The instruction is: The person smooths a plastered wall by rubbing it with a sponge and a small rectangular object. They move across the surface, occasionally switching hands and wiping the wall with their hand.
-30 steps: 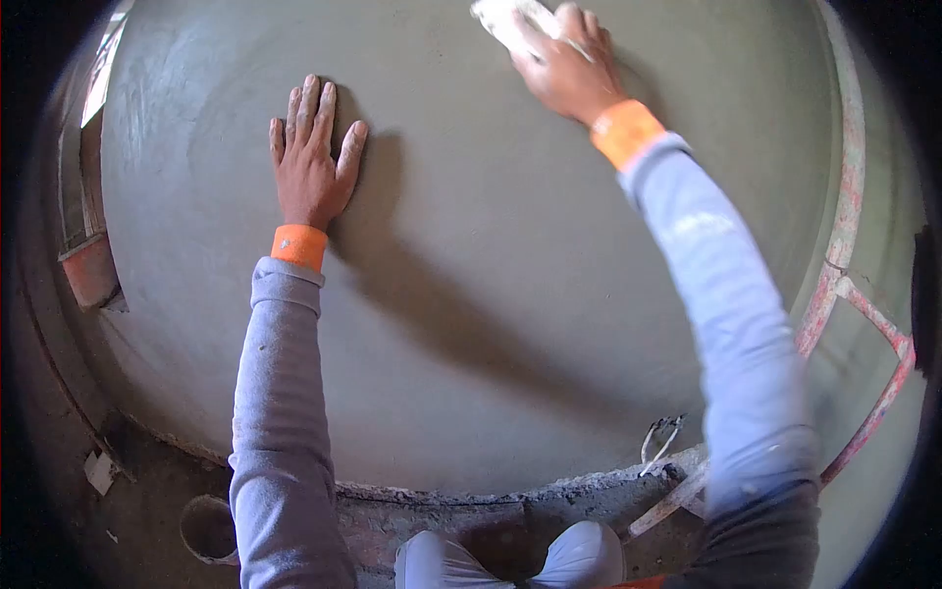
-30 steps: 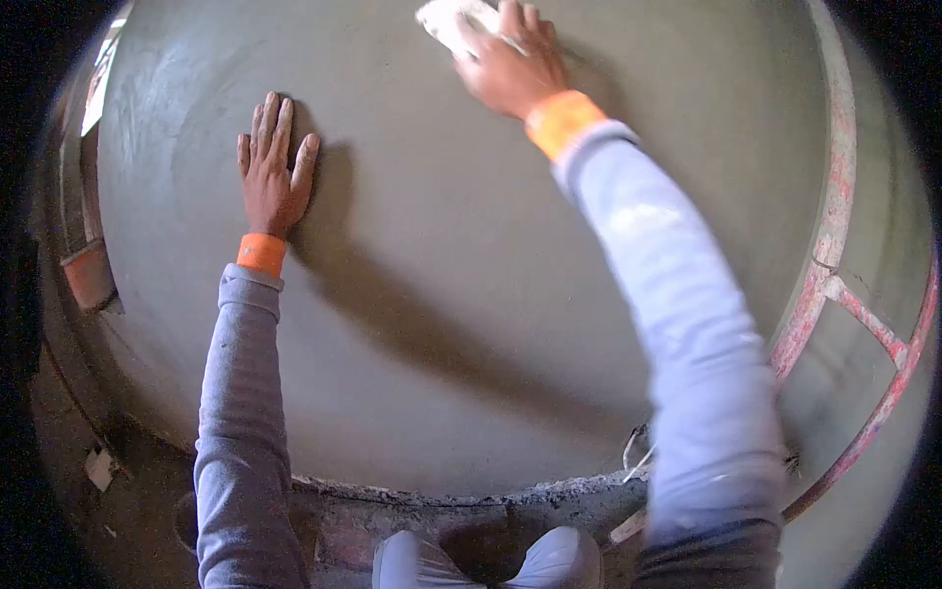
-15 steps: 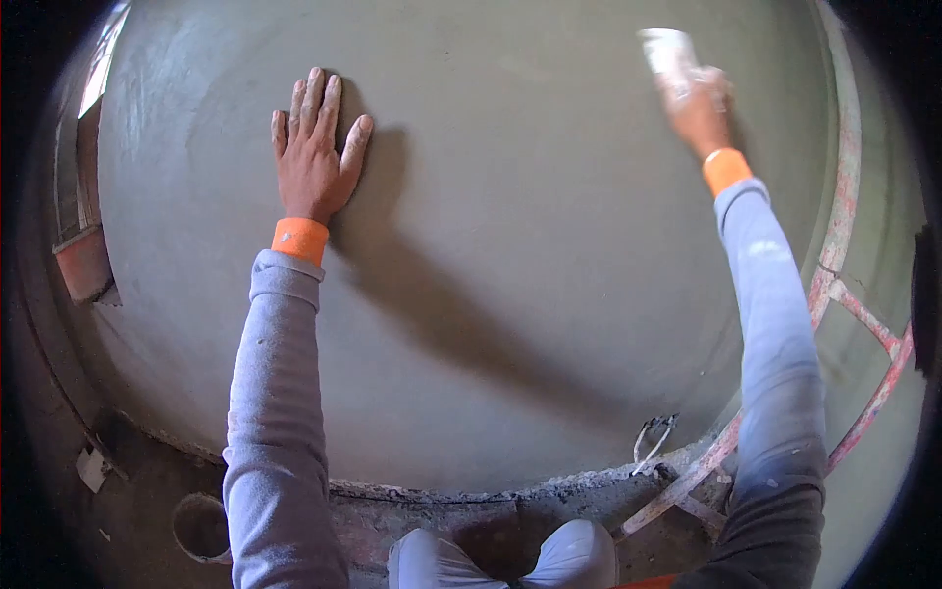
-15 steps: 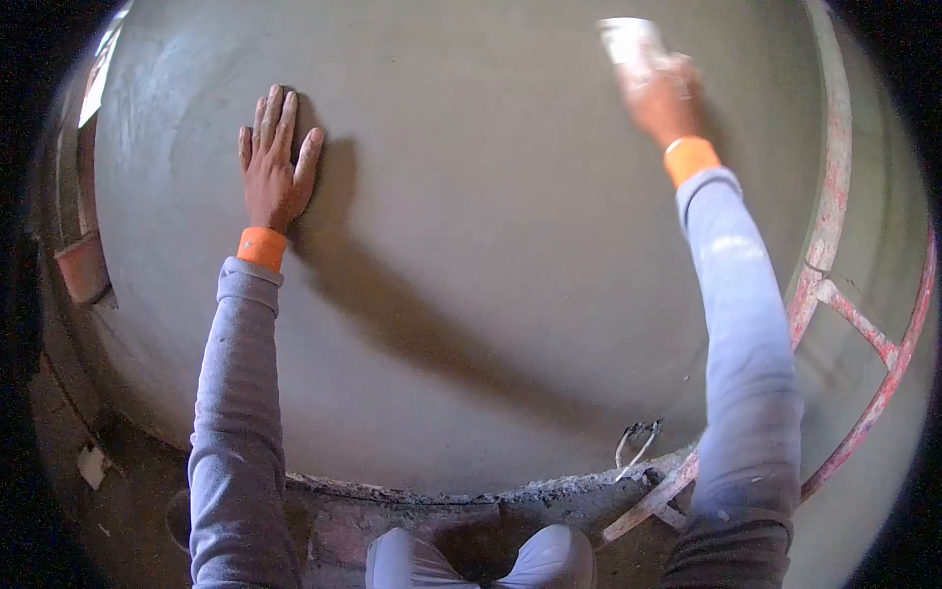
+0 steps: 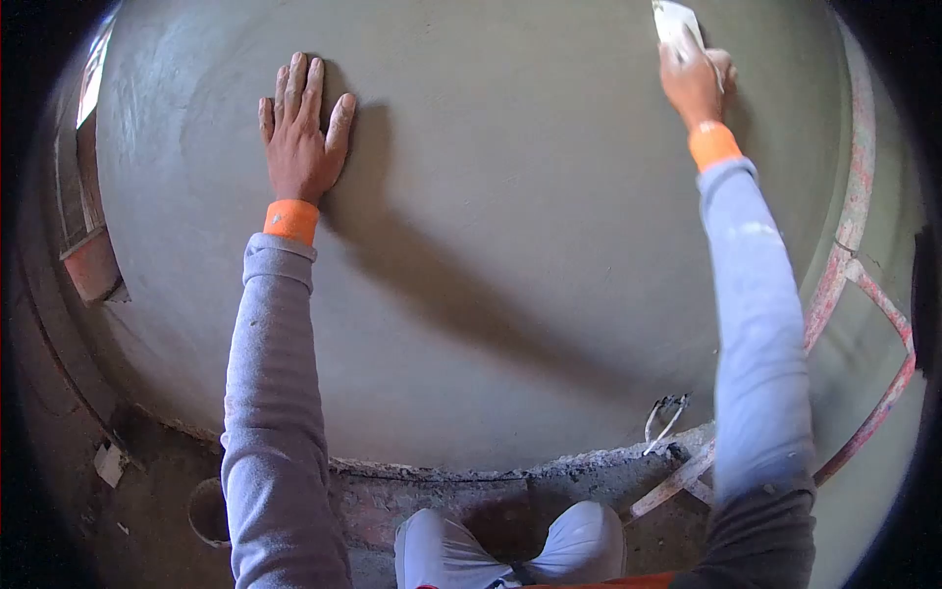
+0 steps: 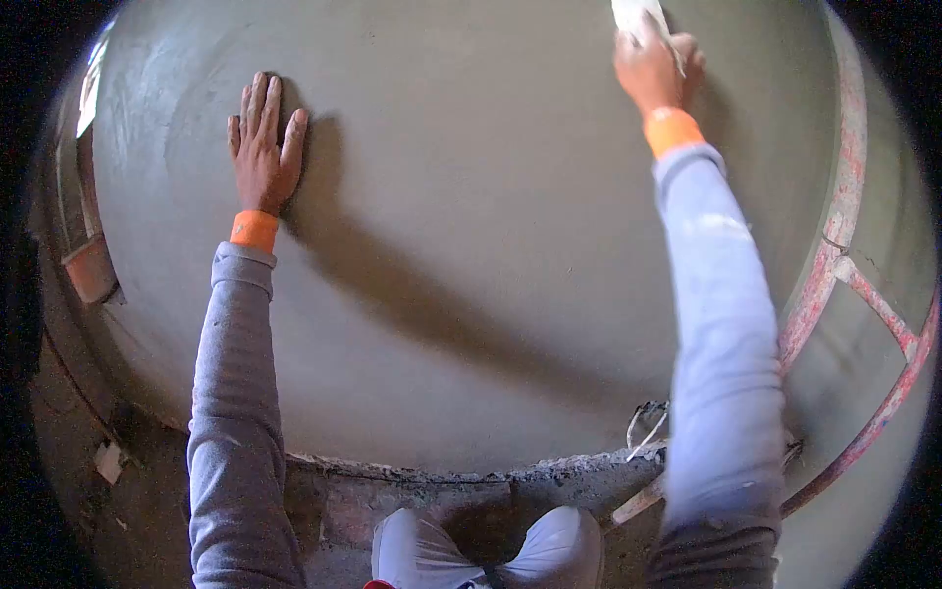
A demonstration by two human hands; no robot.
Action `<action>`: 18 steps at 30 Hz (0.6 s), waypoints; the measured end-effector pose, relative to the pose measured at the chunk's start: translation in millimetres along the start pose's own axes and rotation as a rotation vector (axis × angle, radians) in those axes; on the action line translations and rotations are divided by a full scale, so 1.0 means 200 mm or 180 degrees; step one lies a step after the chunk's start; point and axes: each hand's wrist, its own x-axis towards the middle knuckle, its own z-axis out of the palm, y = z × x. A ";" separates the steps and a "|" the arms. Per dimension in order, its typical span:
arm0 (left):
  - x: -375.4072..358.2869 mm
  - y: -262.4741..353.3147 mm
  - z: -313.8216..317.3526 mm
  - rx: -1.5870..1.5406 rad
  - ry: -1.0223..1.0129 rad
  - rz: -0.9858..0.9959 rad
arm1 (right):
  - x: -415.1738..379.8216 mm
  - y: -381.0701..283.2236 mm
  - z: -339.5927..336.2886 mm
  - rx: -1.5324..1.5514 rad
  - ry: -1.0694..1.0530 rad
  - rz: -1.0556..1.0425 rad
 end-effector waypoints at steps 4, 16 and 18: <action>0.01 -0.02 0.01 -0.0039 0.0028 0.0013 | -0.48 -0.74 -0.01 0.0115 0.0786 -0.1122; 0.01 -0.03 0.03 -0.0066 0.0094 0.0083 | -0.41 -0.24 -0.11 0.0693 0.0448 -0.1236; 0.00 -0.03 0.04 -0.0075 0.0086 0.0107 | -0.77 -0.68 -0.24 0.0892 0.0402 -0.1811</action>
